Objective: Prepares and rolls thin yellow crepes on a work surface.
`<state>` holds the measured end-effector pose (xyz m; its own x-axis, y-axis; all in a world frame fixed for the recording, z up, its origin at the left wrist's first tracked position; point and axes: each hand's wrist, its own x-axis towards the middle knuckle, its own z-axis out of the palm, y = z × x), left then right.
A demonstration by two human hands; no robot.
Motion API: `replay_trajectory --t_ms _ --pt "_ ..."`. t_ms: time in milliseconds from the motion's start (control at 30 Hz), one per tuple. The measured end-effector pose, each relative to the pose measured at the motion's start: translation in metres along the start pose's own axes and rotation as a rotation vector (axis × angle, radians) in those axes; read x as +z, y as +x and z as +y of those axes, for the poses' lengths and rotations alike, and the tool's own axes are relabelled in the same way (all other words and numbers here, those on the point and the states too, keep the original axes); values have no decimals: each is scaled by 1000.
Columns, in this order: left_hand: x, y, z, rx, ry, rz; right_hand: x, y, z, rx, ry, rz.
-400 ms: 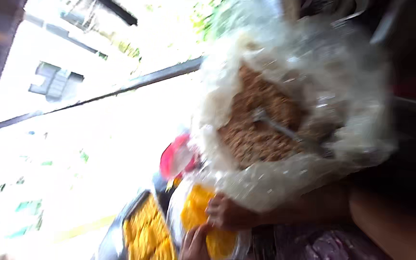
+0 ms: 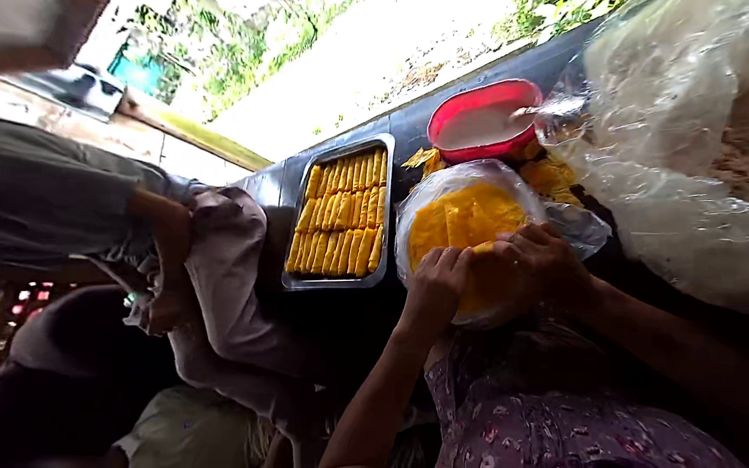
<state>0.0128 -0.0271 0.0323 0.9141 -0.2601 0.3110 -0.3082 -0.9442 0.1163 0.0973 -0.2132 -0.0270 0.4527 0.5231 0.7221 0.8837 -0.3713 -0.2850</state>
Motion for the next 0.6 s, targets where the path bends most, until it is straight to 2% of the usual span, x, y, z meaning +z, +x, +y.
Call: replay_trajectory --t_ms 133,300,600 --pt "-9 -14 3 -30 -134 -20 -11 -10 -12 -10 -12 -48" --pt "-11 -8 -17 -105 -347 -63 -20 9 -11 129 139 -138" --pt "3 -5 -24 -155 -328 44 -15 21 -4 204 140 -201"
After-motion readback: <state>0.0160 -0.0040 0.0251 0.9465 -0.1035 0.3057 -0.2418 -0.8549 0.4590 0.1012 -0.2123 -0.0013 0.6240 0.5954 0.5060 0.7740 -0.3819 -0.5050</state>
